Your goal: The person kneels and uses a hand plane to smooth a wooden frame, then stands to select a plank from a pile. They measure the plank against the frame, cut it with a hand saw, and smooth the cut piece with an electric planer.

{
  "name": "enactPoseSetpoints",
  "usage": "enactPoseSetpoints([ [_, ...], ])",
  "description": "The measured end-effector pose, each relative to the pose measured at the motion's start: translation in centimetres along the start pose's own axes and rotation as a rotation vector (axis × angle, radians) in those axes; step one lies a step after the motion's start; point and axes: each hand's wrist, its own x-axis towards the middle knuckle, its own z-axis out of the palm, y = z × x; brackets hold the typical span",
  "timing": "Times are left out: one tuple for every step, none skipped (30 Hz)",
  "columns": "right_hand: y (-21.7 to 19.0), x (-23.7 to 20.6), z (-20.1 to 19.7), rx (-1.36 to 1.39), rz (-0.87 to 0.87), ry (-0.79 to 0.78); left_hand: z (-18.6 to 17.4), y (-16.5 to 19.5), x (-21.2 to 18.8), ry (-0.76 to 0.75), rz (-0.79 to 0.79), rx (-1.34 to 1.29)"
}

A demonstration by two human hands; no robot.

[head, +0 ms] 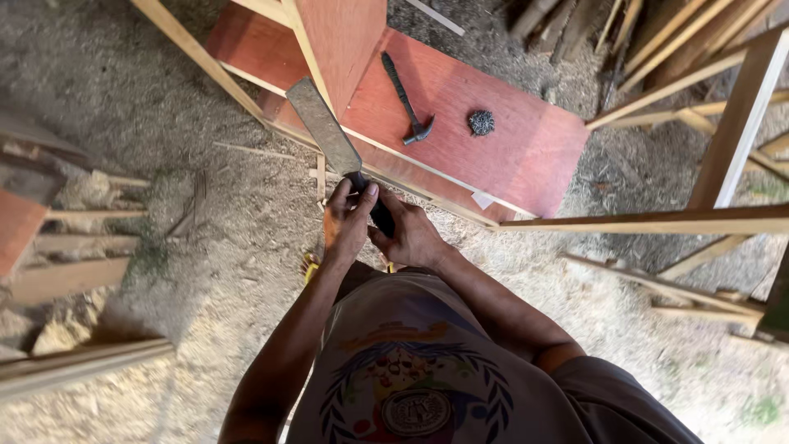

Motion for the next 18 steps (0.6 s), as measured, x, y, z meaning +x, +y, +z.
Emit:
enactPoseSetpoints([
  [-0.5,0.9,0.7,-0.007,-0.028,0.040,-0.9,0.2,0.9,-0.037,0.038,-0.056],
  [-1.2,1.7,1.6,-0.014,-0.059,0.079,-1.9,0.5,1.6,-0.071,0.074,-0.111],
  [-2.0,2.6,2.7,-0.018,-0.088,0.116,-3.1,0.9,2.3,-0.104,0.106,-0.164],
  [-2.8,3.7,3.7,-0.025,-0.122,0.152,-4.5,1.4,3.1,-0.095,0.145,-0.093],
  [-3.8,4.8,4.7,-0.032,-0.120,0.171,-6.0,2.1,3.9,-0.080,0.186,-0.026],
  [-4.8,5.7,5.8,-0.038,-0.117,0.184,-7.5,2.7,4.4,-0.062,0.224,0.039],
  [-5.8,6.6,6.7,-0.046,-0.115,0.192,-8.9,3.3,5.1,-0.075,0.205,0.051],
  [-6.7,7.7,7.3,-0.040,-0.107,0.199,-10.3,4.0,5.9,-0.086,0.187,0.063],
  [-7.7,8.7,7.8,-0.030,-0.097,0.205,-11.8,4.9,6.6,-0.095,0.168,0.077],
  [-8.6,9.4,8.4,-0.019,-0.083,0.209,-13.2,5.5,7.4,-0.090,0.145,0.115],
  [-9.4,10.0,8.8,0.020,-0.036,0.220,-14.1,6.1,8.3,-0.090,0.121,0.150],
  [-10.0,10.6,9.1,0.056,0.012,0.236,-14.8,6.7,9.3,-0.096,0.098,0.182],
  [-10.5,11.3,9.3,0.093,0.059,0.253,-15.4,7.3,10.4,-0.114,0.110,0.137],
  [-10.9,12.0,9.6,0.061,0.020,0.290,-16.0,7.7,11.5,-0.133,0.120,0.090],
  [-11.2,12.9,9.7,0.022,-0.020,0.327,-16.3,8.2,12.6,-0.154,0.133,0.038],
  [-11.3,13.7,9.7,-0.021,-0.063,0.362,-16.6,8.5,13.5,-0.166,0.188,0.022],
  [-11.3,14.6,9.6,-0.008,-0.020,0.333,-16.9,8.9,14.3,-0.176,0.243,0.004],
  [-11.3,15.7,9.6,0.007,0.024,0.302,-17.0,9.3,15.0,-0.182,0.297,-0.013],
])
